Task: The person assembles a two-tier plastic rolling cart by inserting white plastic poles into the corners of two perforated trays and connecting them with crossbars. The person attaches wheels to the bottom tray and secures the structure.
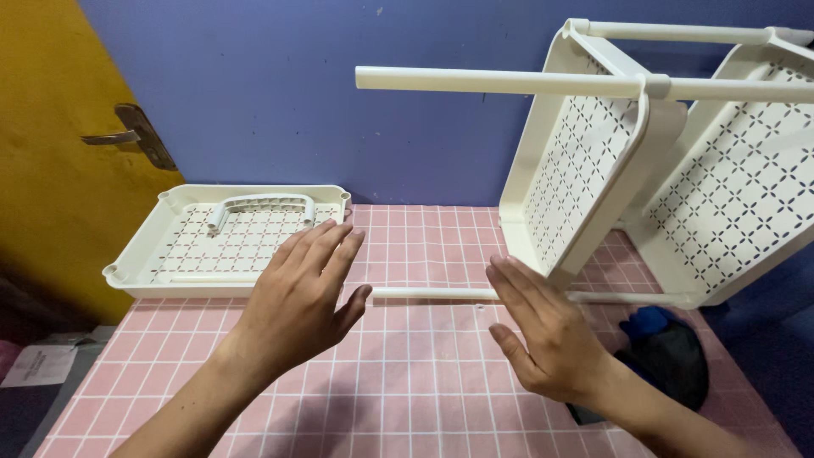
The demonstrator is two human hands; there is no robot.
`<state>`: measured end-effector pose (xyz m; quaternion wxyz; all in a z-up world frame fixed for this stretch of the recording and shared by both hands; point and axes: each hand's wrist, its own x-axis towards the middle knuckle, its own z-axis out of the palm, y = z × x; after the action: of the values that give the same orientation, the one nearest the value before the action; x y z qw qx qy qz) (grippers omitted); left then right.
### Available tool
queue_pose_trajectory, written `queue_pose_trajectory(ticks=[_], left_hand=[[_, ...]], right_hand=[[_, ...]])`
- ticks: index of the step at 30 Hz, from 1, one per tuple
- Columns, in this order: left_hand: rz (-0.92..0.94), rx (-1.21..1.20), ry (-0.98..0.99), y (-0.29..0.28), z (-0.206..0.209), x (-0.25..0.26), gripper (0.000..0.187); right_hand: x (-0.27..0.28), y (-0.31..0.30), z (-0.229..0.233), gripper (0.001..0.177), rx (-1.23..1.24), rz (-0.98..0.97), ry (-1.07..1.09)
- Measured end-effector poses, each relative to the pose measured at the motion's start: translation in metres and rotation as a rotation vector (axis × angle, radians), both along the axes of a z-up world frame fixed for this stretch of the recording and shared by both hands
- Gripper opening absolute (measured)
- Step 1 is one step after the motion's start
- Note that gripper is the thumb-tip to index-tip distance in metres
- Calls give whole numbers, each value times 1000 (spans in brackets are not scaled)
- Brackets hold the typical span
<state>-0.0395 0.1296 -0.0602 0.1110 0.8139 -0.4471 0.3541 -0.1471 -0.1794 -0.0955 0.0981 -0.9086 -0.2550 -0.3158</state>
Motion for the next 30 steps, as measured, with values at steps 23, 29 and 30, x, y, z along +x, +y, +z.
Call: queue_pose_trajectory(ticks=[23, 29, 30], left_hand=[[215, 204, 476, 81, -30, 88, 24], [357, 383, 766, 73, -68, 149, 27], [361, 406, 785, 72, -76, 157, 25]], right_hand=[[93, 88, -9, 48, -93, 198, 109], [137, 114, -31, 48, -108, 212, 120], [143, 117, -34, 48, -109, 209, 135]])
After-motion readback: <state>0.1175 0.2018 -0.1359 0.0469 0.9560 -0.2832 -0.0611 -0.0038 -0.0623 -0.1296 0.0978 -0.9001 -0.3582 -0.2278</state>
